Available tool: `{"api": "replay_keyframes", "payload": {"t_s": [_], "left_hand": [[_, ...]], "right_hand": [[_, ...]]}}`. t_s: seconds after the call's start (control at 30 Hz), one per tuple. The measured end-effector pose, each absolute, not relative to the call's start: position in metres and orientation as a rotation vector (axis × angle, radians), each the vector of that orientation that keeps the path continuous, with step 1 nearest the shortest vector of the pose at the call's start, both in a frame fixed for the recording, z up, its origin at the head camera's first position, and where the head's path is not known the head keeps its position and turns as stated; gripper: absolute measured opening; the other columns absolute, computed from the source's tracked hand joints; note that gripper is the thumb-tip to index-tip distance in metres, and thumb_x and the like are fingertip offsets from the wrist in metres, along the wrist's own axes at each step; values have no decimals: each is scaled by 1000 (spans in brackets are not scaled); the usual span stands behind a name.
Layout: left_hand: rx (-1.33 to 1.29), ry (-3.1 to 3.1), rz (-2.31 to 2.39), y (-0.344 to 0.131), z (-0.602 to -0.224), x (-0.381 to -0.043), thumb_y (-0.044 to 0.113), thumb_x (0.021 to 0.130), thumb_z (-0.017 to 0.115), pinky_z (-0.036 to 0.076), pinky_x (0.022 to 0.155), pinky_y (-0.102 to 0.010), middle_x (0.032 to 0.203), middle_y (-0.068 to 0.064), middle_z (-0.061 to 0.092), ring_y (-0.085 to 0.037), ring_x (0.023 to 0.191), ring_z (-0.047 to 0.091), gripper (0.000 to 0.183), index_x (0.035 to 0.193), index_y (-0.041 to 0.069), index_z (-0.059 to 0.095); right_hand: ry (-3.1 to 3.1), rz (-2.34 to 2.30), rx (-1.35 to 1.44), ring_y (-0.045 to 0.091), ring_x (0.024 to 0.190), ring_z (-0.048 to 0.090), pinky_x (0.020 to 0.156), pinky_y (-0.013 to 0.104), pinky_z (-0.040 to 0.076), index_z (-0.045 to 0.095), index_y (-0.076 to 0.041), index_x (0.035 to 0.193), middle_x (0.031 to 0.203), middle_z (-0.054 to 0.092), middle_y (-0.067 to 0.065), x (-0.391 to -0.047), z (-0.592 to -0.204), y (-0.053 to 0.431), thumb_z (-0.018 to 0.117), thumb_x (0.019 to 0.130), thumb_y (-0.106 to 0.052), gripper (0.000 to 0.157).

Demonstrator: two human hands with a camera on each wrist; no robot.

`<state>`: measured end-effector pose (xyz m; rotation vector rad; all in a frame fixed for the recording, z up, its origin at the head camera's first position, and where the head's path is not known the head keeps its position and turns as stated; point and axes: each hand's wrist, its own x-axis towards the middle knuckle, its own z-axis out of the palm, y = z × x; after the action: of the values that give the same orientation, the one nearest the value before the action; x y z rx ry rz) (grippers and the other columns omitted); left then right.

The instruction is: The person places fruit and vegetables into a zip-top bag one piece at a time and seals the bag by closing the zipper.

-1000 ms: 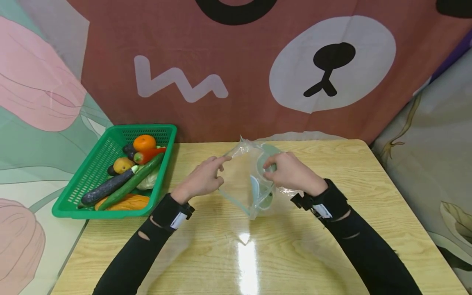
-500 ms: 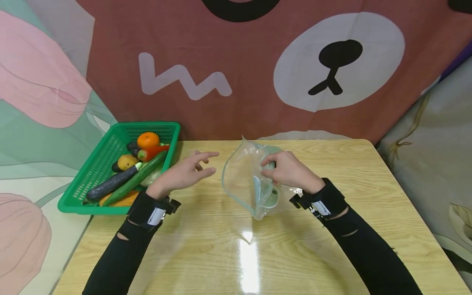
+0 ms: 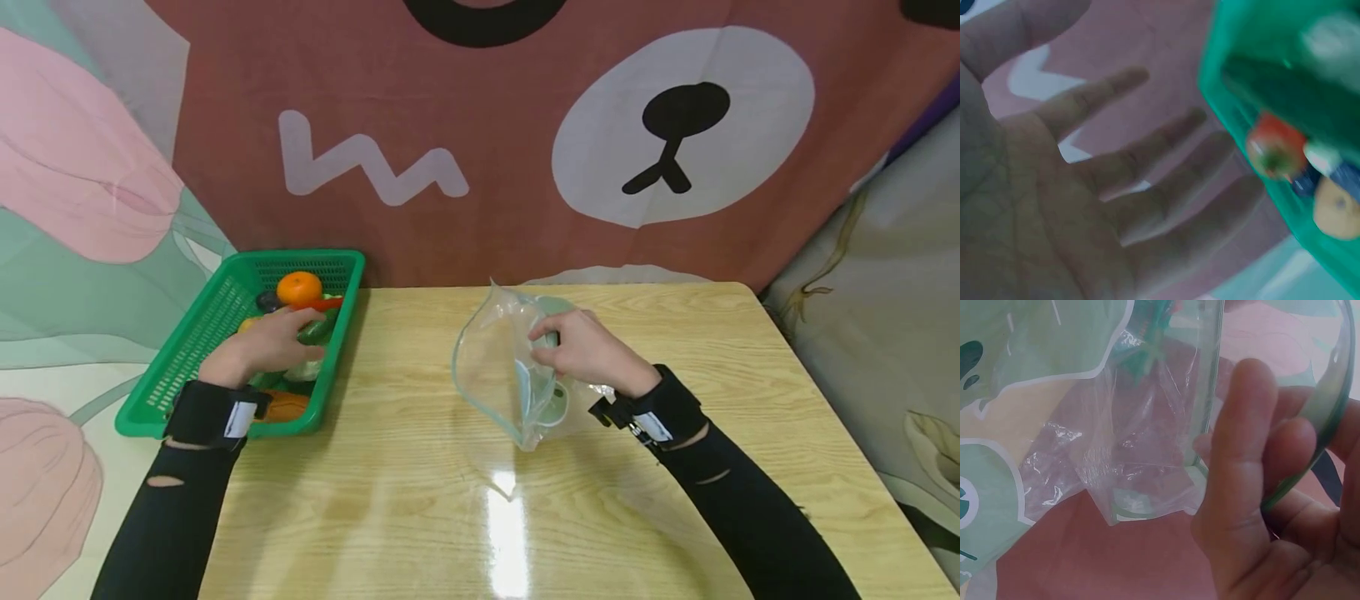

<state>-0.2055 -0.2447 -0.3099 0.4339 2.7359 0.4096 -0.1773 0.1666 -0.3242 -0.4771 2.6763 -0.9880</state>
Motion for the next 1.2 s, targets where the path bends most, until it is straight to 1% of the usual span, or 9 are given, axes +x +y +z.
{"api": "replay_keyframes", "payload": {"t_s": [0.23, 0.43, 0.57, 0.67, 0.73, 0.8, 0.97, 1.1, 1.2], "left_hand": [[281, 2641, 373, -270, -313, -218, 18, 91, 59, 41, 83, -58, 135, -38, 34, -53, 116, 39, 72, 144, -10, 19], [236, 2634, 366, -280, -324, -226, 25, 91, 62, 45, 74, -50, 129, -38, 40, -50, 105, 49, 68, 138, -9, 25], [252, 2655, 371, -282, -334, -228, 21, 89, 64, 45, 67, -43, 115, -37, 49, -41, 89, 56, 66, 133, -9, 24], [269, 2667, 356, -282, -342, -228, 19, 88, 66, 45, 62, -41, 101, -33, 55, -34, 76, 57, 72, 134, -9, 20], [279, 2684, 336, -281, -346, -227, 20, 86, 67, 44, 60, -40, 96, -32, 56, -34, 73, 57, 74, 134, -9, 19], [297, 2708, 311, -280, -351, -226, 20, 86, 68, 44, 59, -41, 101, -35, 52, -37, 76, 56, 71, 133, -8, 22], [390, 2789, 235, -275, -358, -225, 10, 85, 66, 44, 63, -46, 113, -39, 46, -48, 92, 51, 53, 126, -6, 37], [436, 2795, 211, -272, -359, -227, 2, 85, 63, 43, 61, -42, 100, -28, 57, -38, 80, 56, 50, 127, -8, 38], [417, 2767, 222, -271, -358, -228, 0, 85, 58, 39, 57, -37, 85, -19, 58, -28, 66, 53, 53, 130, -11, 33]], "right_hand": [[2678, -970, -475, 14, 51, 61, 59, 30, 48, 65, -5, 118, 110, 65, 10, -176, -323, 167, 64, 88, -18, 32], [2678, -965, -475, 15, 51, 60, 59, 29, 49, 65, -4, 118, 104, 66, 7, -176, -321, 164, 65, 88, -17, 33], [2687, -959, -485, 18, 52, 61, 60, 29, 49, 65, -4, 117, 100, 67, 6, -176, -321, 165, 65, 87, -16, 32], [2691, -958, -514, 19, 53, 62, 60, 29, 49, 66, -3, 116, 100, 67, 7, -175, -322, 166, 65, 87, -16, 32], [2692, -958, -527, 18, 52, 62, 60, 29, 49, 66, -2, 116, 100, 68, 7, -175, -323, 166, 66, 87, -16, 32], [2689, -958, -540, 16, 51, 61, 59, 29, 49, 66, -2, 115, 100, 68, 7, -174, -324, 167, 65, 87, -16, 32], [2678, -953, -533, 20, 51, 61, 58, 29, 48, 65, -2, 117, 85, 68, 5, -173, -323, 169, 65, 87, -16, 32], [2672, -946, -539, 21, 50, 59, 56, 29, 45, 65, -2, 118, 68, 65, 4, -173, -324, 170, 64, 88, -16, 33], [2673, -939, -546, 17, 47, 56, 54, 28, 43, 64, -2, 119, 59, 61, 2, -173, -325, 171, 64, 89, -16, 33]]}}
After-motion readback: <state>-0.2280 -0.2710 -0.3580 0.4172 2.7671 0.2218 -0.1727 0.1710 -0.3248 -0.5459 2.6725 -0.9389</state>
